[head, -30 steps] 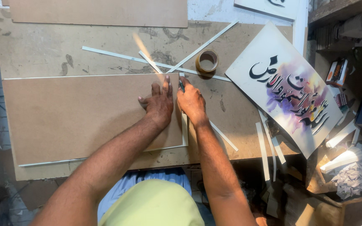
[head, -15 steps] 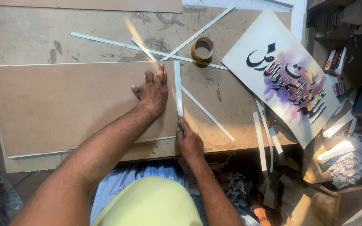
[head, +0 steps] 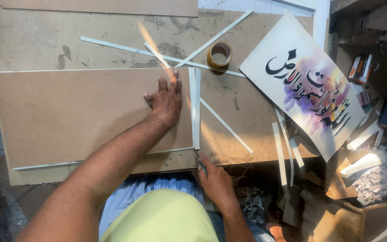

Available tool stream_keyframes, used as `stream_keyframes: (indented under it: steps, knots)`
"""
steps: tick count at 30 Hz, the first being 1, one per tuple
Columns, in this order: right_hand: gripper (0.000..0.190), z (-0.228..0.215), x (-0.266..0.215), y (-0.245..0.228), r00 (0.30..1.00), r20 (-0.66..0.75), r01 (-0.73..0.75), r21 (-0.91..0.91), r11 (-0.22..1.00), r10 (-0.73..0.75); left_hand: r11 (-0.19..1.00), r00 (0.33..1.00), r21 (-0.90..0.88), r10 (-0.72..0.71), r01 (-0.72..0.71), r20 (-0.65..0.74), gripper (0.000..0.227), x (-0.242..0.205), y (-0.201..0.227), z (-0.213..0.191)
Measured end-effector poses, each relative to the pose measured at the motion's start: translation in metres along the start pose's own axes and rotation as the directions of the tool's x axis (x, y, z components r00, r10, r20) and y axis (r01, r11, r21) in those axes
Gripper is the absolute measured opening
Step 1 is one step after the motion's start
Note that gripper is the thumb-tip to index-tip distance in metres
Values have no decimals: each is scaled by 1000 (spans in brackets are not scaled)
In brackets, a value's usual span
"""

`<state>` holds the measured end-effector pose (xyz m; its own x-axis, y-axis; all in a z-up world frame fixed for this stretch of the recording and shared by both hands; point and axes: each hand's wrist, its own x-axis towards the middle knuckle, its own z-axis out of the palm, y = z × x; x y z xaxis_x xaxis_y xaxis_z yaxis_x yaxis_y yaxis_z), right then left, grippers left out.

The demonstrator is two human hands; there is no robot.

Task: The person assembles a framed artwork by placing a printed calligraphy panel onto a cardboard backing, aligning white plastic strips around the edges, and trimming the strips with a utility knife. The person repeatedly flips the panel to check alignment and continues trimming excess strip length.

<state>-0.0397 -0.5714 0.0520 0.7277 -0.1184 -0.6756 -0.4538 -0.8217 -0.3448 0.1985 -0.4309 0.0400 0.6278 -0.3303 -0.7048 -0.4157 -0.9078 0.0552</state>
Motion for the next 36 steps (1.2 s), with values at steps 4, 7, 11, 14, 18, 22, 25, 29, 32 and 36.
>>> stream_keyframes:
  steps: [4, 7, 11, 14, 18, 22, 25, 29, 32, 36]
  knots:
    - [56, -42, 52, -35, 983, -182, 108, 495, 862, -19, 1000, 1000, 13, 5, -4, -9, 97, 6, 1, 4]
    - [53, -55, 117, -71, 923, -378, 265, 490, 831, -71, 1000, 999, 1, -10, 10, -44, 88, 10, 3, 10]
    - [52, -65, 182, -96, 894, -449, 170, 302, 938, -17, 999, 998, -37, -8, 5, -63, 86, 12, 2, 16]
    - [50, -69, 200, -95, 907, -415, 199, 265, 943, -75, 999, 997, -37, -7, 5, -73, 82, 13, 0, 15]
    - [51, -72, 201, -92, 936, -341, 186, 253, 950, -92, 1000, 1000, 26, 10, -9, -23, 83, 12, 0, 11]
    - [51, -82, 198, -100, 937, -330, 208, 266, 941, -114, 1000, 1000, 28, 12, -12, -4, 86, 10, 0, 7]
    - [51, -92, 198, -106, 975, -220, 104, 324, 940, -32, 1000, 1000, 15, 11, -11, -5, 88, 10, 0, 7]
    - [52, -92, 198, -104, 988, -147, 8, 345, 939, 45, 1000, 999, 18, -3, 4, -38, 88, 8, 2, 9]
    - [49, -72, 194, -91, 918, -377, 223, 236, 946, -123, 999, 999, -19, -32, 31, -40, 84, 8, 4, 8]
    - [46, -23, 159, -51, 948, -310, 139, 209, 968, -70, 999, 999, 28, -15, 16, -29, 88, 7, 3, 6]
